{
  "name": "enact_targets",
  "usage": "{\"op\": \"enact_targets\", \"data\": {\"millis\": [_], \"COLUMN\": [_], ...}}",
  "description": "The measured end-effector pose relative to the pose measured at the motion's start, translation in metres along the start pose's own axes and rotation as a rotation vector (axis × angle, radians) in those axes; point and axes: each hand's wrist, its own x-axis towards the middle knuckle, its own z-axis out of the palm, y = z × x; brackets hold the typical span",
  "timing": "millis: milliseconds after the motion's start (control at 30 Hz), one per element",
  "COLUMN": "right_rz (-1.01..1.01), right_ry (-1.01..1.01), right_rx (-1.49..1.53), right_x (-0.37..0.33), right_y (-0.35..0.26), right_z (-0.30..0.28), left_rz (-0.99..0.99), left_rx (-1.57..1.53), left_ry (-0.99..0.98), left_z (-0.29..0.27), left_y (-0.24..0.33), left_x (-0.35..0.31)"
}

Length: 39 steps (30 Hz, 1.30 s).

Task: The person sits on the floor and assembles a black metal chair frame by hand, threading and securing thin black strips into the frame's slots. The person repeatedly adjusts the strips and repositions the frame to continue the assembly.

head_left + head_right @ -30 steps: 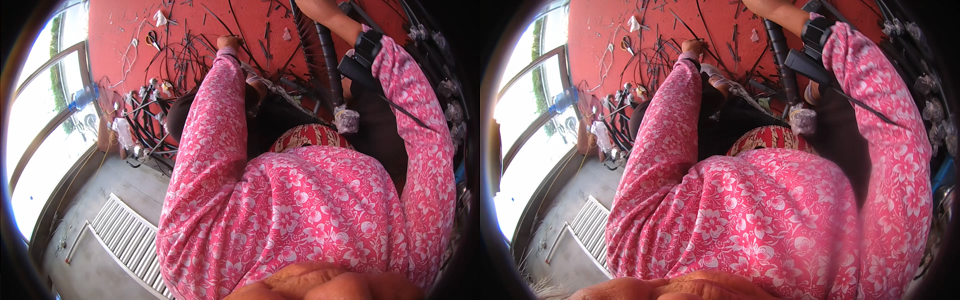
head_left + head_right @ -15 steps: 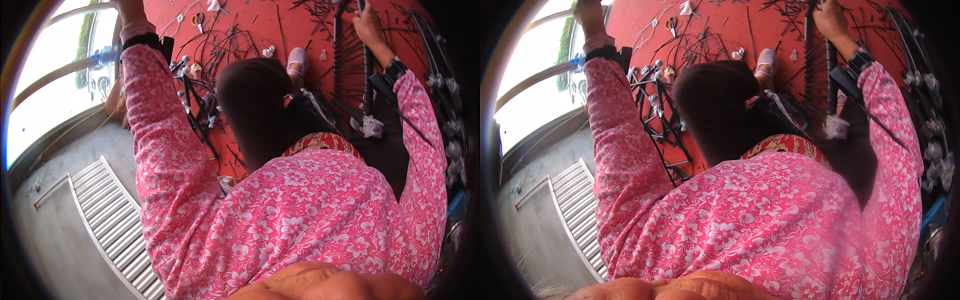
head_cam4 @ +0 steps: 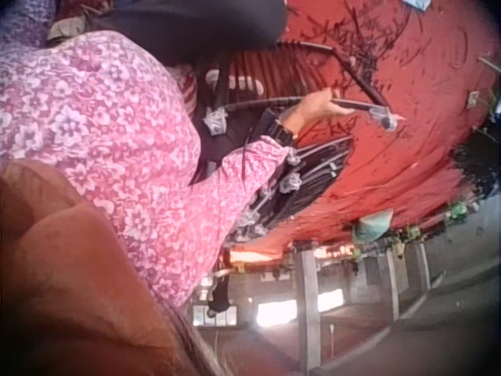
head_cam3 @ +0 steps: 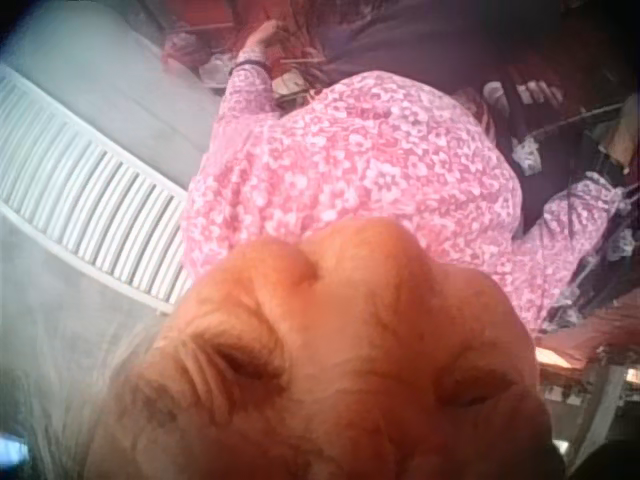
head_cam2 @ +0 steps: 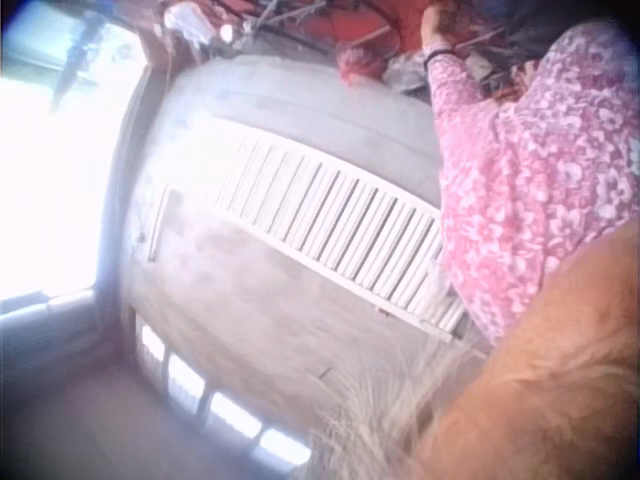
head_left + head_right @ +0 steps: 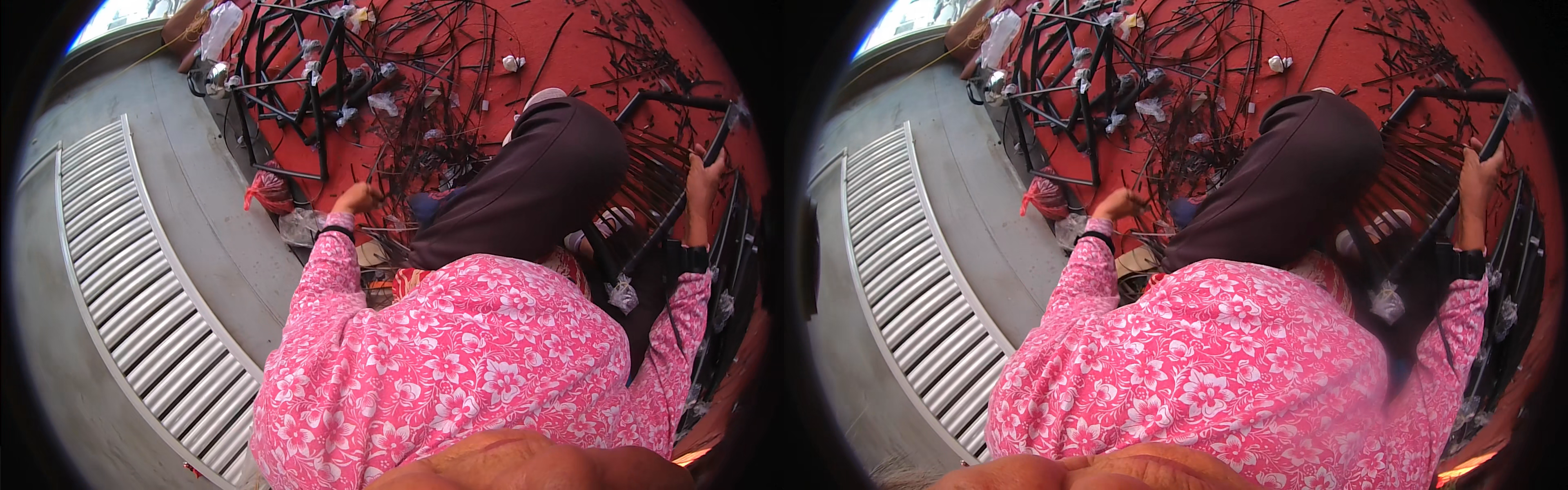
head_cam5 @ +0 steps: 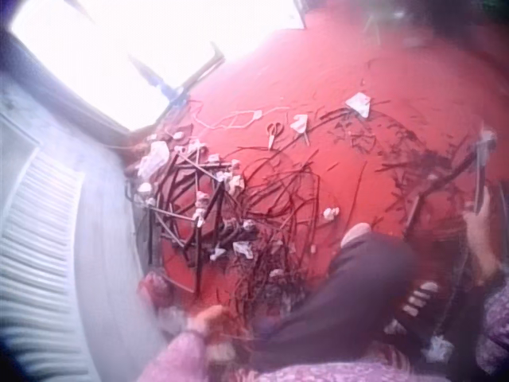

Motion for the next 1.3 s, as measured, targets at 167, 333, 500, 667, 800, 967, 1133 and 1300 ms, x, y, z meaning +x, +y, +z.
{"op": "enact_targets", "data": {"millis": [167,333,500,667,800,967,1133,1300], "right_rz": [0.038,0.013,0.059,0.046,0.059,0.055,0.012,-0.155], "right_ry": [-0.058,-0.088,-0.100,-0.107,-0.094,-0.096,-0.094,-0.010], "right_rx": [0.137,0.196,0.152,0.186,0.127,0.128,0.139,-0.050], "right_x": [0.002,0.002,0.005,0.005,0.003,0.004,0.009,0.020], "right_y": [0.012,0.018,0.032,0.043,0.038,0.027,0.035,0.050], "right_z": [-0.009,-0.015,-0.023,-0.029,-0.027,-0.025,-0.019,-0.010], "left_rz": [-0.417,-0.152,-0.042,0.220,0.381,0.251,0.846,1.779], "left_rx": [-0.030,0.165,-0.477,0.009,0.446,0.319,-0.546,-0.655], "left_ry": [-0.815,0.112,0.435,0.335,0.224,0.049,0.837,0.507], "left_z": [0.170,0.113,0.001,0.001,0.036,0.035,-0.064,-0.095], "left_y": [-0.136,-0.086,0.052,0.115,0.152,0.209,0.374,0.517], "left_x": [-0.008,0.072,0.156,0.204,0.241,0.269,0.189,-0.011]}}
